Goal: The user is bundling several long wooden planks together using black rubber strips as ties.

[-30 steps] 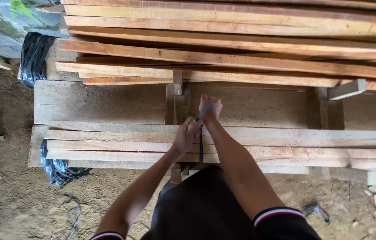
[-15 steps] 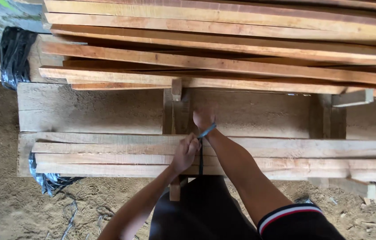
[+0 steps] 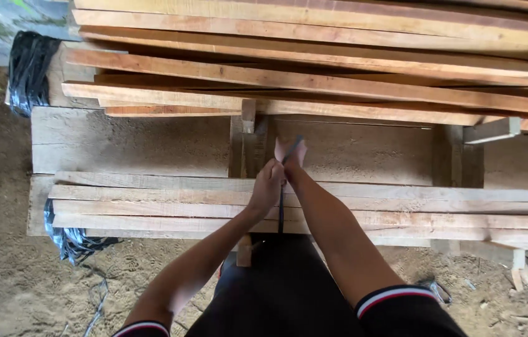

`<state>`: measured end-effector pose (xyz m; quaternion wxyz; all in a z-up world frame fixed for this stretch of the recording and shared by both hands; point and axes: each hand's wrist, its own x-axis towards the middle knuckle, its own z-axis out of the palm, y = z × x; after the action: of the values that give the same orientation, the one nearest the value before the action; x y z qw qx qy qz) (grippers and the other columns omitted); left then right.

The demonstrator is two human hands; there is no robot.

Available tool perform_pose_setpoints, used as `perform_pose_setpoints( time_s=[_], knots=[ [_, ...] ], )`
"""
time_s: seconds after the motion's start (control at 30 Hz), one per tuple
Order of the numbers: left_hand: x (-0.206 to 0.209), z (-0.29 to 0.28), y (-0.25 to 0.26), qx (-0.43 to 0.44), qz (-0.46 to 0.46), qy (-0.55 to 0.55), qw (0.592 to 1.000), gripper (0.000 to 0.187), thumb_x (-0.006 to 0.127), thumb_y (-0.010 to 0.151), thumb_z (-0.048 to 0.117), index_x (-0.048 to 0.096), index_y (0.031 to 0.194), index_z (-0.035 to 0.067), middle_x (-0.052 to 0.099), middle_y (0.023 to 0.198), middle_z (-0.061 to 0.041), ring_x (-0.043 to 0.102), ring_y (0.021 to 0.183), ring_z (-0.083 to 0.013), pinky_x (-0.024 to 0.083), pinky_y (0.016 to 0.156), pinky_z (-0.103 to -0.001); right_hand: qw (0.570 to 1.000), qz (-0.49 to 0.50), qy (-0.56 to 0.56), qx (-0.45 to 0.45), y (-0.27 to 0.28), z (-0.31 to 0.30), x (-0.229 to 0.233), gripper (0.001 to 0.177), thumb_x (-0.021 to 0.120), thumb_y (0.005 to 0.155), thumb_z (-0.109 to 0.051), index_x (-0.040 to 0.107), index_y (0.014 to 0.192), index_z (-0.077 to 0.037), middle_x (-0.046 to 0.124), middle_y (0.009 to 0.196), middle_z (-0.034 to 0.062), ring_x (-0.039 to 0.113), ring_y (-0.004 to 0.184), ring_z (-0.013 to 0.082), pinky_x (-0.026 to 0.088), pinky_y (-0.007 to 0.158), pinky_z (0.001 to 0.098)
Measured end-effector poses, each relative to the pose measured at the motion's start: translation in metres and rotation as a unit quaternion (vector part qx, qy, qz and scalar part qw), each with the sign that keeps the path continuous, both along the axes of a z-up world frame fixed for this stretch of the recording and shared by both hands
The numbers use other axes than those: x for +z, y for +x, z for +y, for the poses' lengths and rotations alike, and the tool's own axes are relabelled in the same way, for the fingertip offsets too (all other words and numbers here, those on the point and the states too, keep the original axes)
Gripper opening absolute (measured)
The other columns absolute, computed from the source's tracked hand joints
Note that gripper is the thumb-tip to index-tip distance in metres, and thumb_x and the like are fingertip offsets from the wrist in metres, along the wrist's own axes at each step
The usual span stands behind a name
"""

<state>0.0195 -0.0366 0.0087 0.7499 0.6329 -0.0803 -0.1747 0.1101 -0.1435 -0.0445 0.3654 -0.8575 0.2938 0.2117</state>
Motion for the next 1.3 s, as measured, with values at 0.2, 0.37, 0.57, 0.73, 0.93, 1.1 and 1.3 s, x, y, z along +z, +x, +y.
perform_pose_setpoints(
  time_s=[0.2,0.37,0.57,0.73,0.93,1.1,1.3],
  knots=[
    [0.014,0.003,-0.023,0.072,0.114,-0.041,0.990,0.030,0.035,0.108,0.029,0.041,0.082,0.014,0.034,0.071,0.005,0.039,0.067,-0.0090,0.041,0.068,-0.030,0.985,-0.072,-0.072,-0.140,0.007,-0.018,-0.075,0.049,0.060,0.083,-0.048,0.078,0.087,-0.004,0.076,0.088,0.0194,0.074,0.097,0.0405,0.059,0.086,0.0521],
    [0.051,0.029,-0.028,-0.097,0.071,-0.005,0.993,0.040,0.033,0.115,0.030,0.044,0.094,-0.002,0.039,0.080,0.004,0.030,0.075,0.0056,0.039,0.083,-0.016,0.976,-0.126,-0.007,-0.175,-0.004,-0.003,-0.045,0.039,0.057,0.081,-0.035,0.074,0.073,0.000,0.071,0.074,0.0236,0.073,0.083,0.0433,0.055,0.071,0.0536],
    [0.014,0.039,-0.013,-0.140,-0.003,0.015,0.990,0.029,0.038,0.113,0.018,0.055,0.094,0.005,0.039,0.077,0.009,0.045,0.076,-0.0040,0.042,0.069,-0.025,0.974,-0.179,-0.014,-0.136,-0.005,-0.005,-0.034,0.039,0.059,0.078,-0.031,0.054,0.049,-0.005,0.051,0.050,0.0167,0.059,0.054,0.0276,0.044,0.057,0.0361],
    [0.016,0.039,-0.009,-0.112,-0.035,0.044,0.992,0.028,0.039,0.111,0.012,0.056,0.089,0.009,0.052,0.068,0.001,0.048,0.070,-0.0064,0.046,0.065,-0.029,0.996,-0.071,-0.021,-0.041,0.000,0.001,-0.046,0.040,0.057,0.088,-0.032,0.065,0.066,0.000,0.068,0.078,0.0287,0.069,0.073,0.0425,0.057,0.069,0.0498],
    [0.010,0.041,-0.005,-0.092,-0.029,0.002,0.995,0.027,0.038,0.108,0.009,0.063,0.098,0.007,0.056,0.072,-0.001,0.051,0.071,-0.0110,0.048,0.067,-0.032,0.976,0.060,-0.157,0.137,0.005,-0.011,-0.122,0.029,0.061,0.084,-0.027,0.075,0.076,-0.004,0.072,0.073,0.0163,0.075,0.078,0.0358,0.060,0.062,0.0485],
    [0.042,0.040,0.003,-0.100,0.027,0.047,0.994,0.027,0.043,0.108,0.014,0.054,0.084,0.011,0.047,0.073,0.003,0.044,0.071,-0.0138,0.045,0.068,-0.032,0.997,0.024,-0.037,-0.064,0.006,-0.011,-0.119,0.024,0.066,0.081,-0.026,0.076,0.070,-0.007,0.069,0.062,0.0122,0.073,0.065,0.0247,0.053,0.051,0.0373],
    [0.070,0.009,0.006,0.061,0.186,-0.104,0.975,0.031,0.034,0.104,0.012,0.039,0.073,0.013,0.034,0.065,0.003,0.038,0.062,-0.0127,0.038,0.065,-0.032,0.962,-0.002,0.135,-0.238,0.002,0.006,-0.012,0.064,0.042,0.097,-0.040,0.062,0.127,0.013,0.064,0.124,0.0343,0.058,0.128,0.0372,0.040,0.108,0.0397]
  ],
)
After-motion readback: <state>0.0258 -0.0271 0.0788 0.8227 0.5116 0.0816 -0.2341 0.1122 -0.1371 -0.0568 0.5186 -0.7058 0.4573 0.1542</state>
